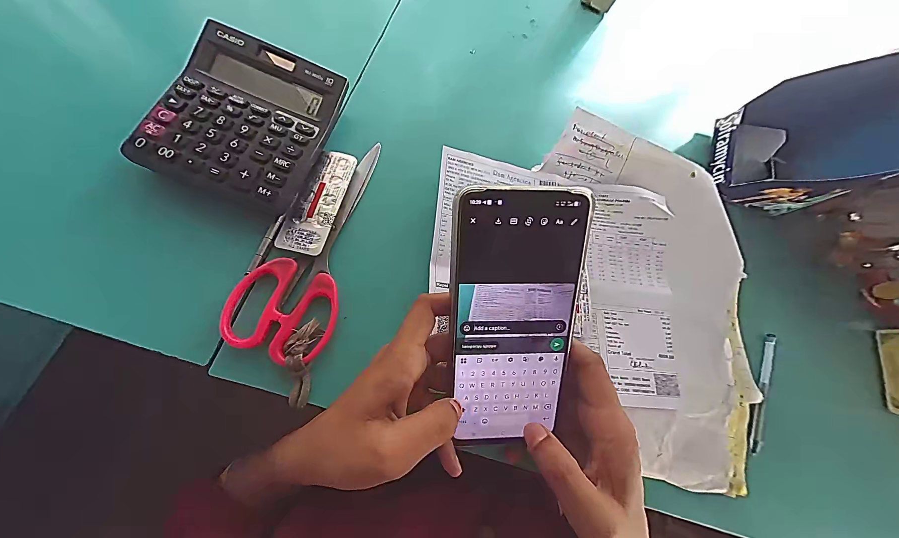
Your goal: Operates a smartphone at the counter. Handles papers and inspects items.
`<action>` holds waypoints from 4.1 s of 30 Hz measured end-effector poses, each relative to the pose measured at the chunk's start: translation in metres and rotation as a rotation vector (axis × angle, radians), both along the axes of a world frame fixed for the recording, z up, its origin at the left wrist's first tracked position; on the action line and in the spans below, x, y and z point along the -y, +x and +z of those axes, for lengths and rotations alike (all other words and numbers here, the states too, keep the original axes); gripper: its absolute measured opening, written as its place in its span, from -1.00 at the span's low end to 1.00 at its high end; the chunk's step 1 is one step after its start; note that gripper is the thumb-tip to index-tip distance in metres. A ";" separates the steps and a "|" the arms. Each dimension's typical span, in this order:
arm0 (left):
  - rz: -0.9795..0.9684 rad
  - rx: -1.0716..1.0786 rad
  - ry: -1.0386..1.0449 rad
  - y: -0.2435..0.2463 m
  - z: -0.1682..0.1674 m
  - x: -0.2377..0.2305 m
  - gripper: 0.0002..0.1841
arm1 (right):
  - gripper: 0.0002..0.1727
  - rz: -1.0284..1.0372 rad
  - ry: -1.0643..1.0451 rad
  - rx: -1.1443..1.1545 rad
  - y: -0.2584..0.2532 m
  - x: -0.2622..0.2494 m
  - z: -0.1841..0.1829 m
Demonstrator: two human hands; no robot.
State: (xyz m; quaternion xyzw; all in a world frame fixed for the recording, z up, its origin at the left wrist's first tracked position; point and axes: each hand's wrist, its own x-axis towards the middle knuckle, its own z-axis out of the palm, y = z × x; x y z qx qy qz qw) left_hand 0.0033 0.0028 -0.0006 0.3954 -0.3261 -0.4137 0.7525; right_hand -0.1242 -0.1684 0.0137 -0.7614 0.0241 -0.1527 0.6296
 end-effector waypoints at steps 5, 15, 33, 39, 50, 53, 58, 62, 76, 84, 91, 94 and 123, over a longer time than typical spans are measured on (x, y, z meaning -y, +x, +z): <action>0.010 0.021 -0.011 0.000 0.000 0.001 -0.39 | -0.32 -0.015 -0.016 0.015 0.002 -0.001 0.000; 0.020 0.072 0.012 -0.001 0.001 0.000 -0.35 | -0.24 -0.077 -0.104 0.043 0.005 -0.007 -0.004; -0.022 -0.015 0.015 0.001 0.003 -0.001 -0.37 | -0.22 -0.062 -0.131 0.004 0.008 -0.007 0.003; -0.012 -0.012 0.015 0.001 0.004 0.000 -0.42 | -0.29 -0.051 -0.081 0.031 0.006 -0.006 -0.002; -0.046 -0.009 -0.013 0.003 0.001 -0.002 -0.41 | -0.43 0.010 0.031 0.054 0.004 0.000 -0.007; -0.037 0.004 -0.003 0.002 0.001 -0.003 -0.38 | -0.47 -0.012 0.020 0.055 0.004 -0.001 -0.006; -0.031 0.031 -0.006 0.001 0.001 -0.002 -0.38 | -0.51 -0.052 -0.011 0.046 0.005 -0.003 -0.005; -0.033 0.057 -0.001 0.000 0.000 -0.001 -0.36 | -0.59 -0.104 -0.032 0.036 0.007 -0.007 -0.004; -0.020 0.043 0.003 0.001 0.001 -0.002 -0.39 | -0.25 0.000 -0.071 0.067 0.002 -0.002 -0.006; -0.010 0.058 0.019 0.000 0.001 -0.001 -0.38 | -0.25 -0.047 -0.121 0.055 0.003 -0.005 -0.005; -0.023 0.146 0.009 -0.001 -0.001 -0.001 -0.27 | -0.38 -0.124 -0.131 0.069 0.006 -0.009 -0.007; -0.027 0.171 0.009 -0.001 -0.002 -0.001 -0.27 | -0.40 -0.151 -0.133 0.068 0.007 -0.011 -0.006; -0.056 0.092 -0.010 0.001 0.000 -0.002 -0.33 | -0.56 -0.025 0.067 0.100 0.001 -0.001 -0.009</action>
